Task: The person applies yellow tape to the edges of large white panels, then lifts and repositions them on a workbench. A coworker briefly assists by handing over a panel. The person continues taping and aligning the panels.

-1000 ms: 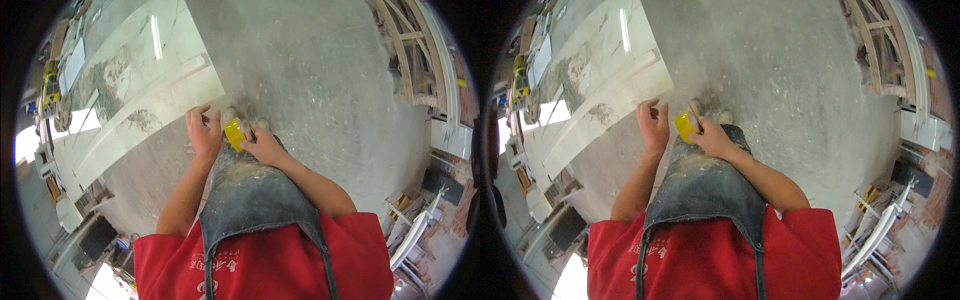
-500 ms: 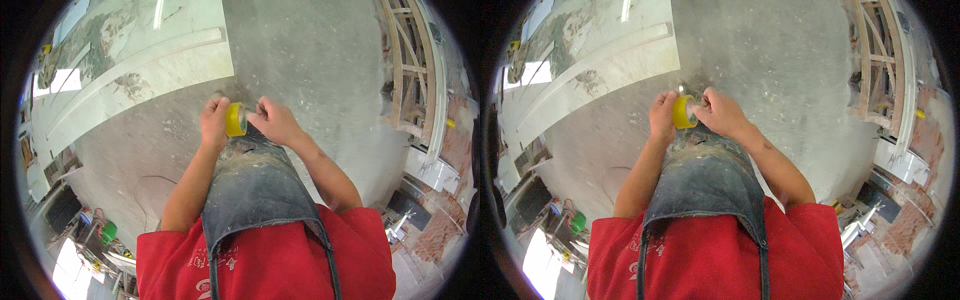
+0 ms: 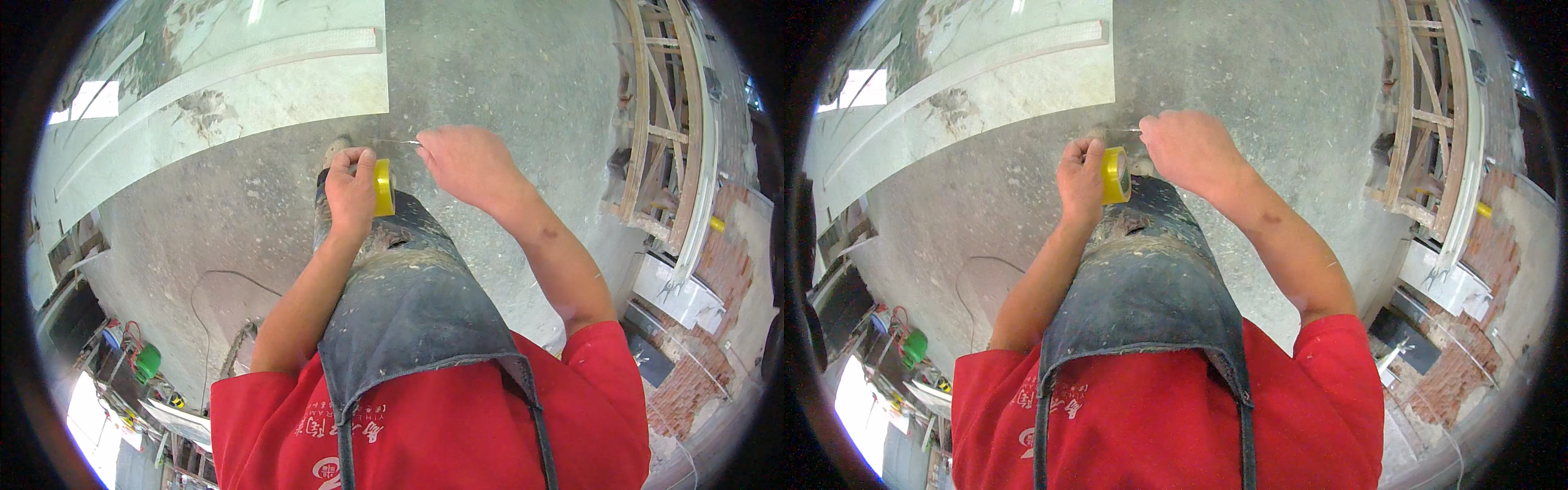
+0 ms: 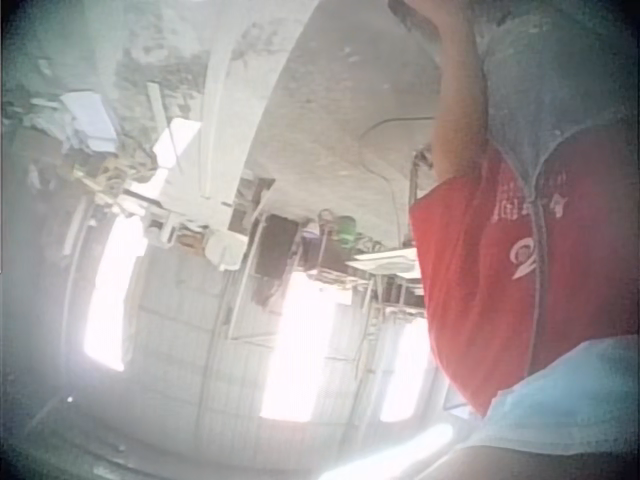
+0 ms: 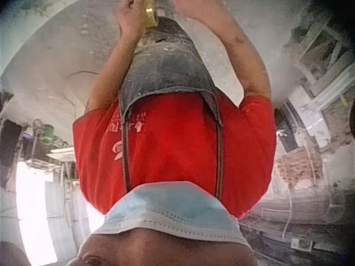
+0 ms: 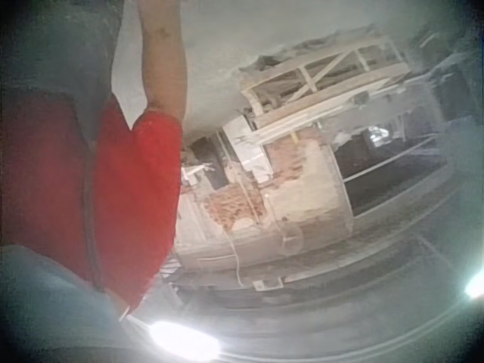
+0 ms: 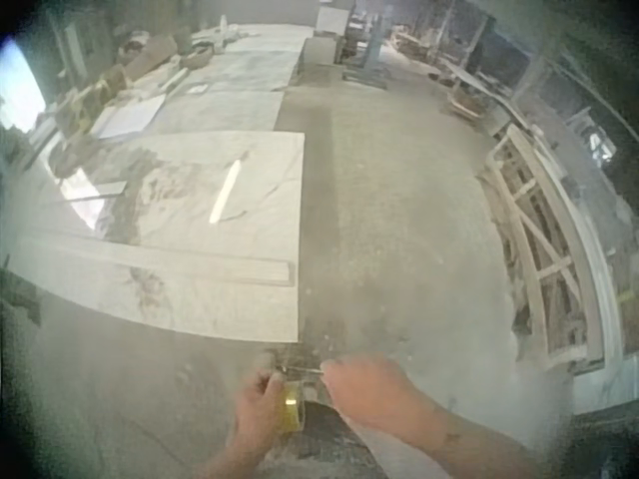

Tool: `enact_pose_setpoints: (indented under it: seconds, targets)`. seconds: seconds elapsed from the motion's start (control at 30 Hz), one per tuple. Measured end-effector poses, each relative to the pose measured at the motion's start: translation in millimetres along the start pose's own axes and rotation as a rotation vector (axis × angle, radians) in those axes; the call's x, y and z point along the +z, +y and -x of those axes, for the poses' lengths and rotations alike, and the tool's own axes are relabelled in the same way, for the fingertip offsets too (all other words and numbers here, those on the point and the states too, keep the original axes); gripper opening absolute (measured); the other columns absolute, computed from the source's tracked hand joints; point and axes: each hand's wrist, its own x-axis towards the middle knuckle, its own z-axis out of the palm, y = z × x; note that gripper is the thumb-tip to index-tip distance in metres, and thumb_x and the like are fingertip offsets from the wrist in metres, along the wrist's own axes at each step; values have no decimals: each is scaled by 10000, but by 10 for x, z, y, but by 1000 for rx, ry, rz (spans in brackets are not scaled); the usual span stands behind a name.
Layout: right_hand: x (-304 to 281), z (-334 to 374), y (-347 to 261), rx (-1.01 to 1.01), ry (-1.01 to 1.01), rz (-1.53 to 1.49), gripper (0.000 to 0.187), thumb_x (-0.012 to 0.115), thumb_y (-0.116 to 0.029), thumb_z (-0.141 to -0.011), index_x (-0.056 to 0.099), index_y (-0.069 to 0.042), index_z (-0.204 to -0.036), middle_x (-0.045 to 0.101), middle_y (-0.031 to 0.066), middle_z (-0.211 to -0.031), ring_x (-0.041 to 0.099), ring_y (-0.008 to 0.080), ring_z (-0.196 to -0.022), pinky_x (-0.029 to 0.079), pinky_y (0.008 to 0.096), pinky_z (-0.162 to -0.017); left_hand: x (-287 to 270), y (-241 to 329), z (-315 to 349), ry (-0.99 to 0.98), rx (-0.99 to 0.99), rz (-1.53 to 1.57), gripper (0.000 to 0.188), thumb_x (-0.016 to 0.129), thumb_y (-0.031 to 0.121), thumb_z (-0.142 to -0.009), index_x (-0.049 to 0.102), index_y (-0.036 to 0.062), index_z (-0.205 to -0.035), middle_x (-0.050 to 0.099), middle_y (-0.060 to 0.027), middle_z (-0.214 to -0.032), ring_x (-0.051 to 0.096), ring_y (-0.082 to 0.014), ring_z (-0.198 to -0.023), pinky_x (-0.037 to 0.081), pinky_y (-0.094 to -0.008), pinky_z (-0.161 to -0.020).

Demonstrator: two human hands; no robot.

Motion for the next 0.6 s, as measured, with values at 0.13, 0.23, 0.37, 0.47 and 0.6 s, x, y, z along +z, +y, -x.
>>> enact_pose_setpoints:
  seconds: [0.13, 0.23, 0.37, 0.47, 0.6]
  targets:
    - [25, -31, 19, -11, -12, 13, 214, 566, -236, -968, 660, -52, -911, 696, 168, -844, 680, 384, -821, 529, 518, -688, -6, -38, -14, 5, 9, -12, 256, 656, 241, -990, 665, -12, -1030, 690, -73, -956, 603, -132, -851, 506, -307, -782]
    - [30, -76, -16, 0, -30, 45, 190, 563, -193, -940, 676, -50, -888, 704, 168, -848, 693, 379, -824, 544, 509, -683, -3, -64, -27, 14, 10, -34, 258, 653, 240, -990, 667, -16, -1022, 696, -81, -951, 610, -137, -855, 509, -310, -783]
    - [79, -200, -109, 39, -63, 61, 189, 549, -168, -935, 688, -48, -890, 707, 166, -860, 700, 379, -835, 551, 508, -688, 13, -40, -42, 11, -3, -71, 267, 659, 246, -983, 668, -19, -1014, 701, -91, -947, 619, -152, -853, 510, -318, -796]
    - [114, -235, -155, 56, -79, 52, 201, 548, -187, -952, 682, -44, -907, 702, 166, -872, 694, 383, -844, 544, 517, -696, 80, -10, -25, 66, 50, -139, 262, 664, 233, -967, 678, -25, -1009, 711, -110, -956, 639, -182, -873, 511, -333, -829]
    - [70, -103, -117, 121, -91, -18, 195, 568, -194, -935, 678, -36, -906, 701, 176, -880, 695, 388, -854, 538, 518, -687, 101, -201, 37, -3, 6, -268, 245, 662, 204, -948, 691, -31, -1014, 718, -130, -977, 656, -215, -911, 509, -348, -866]
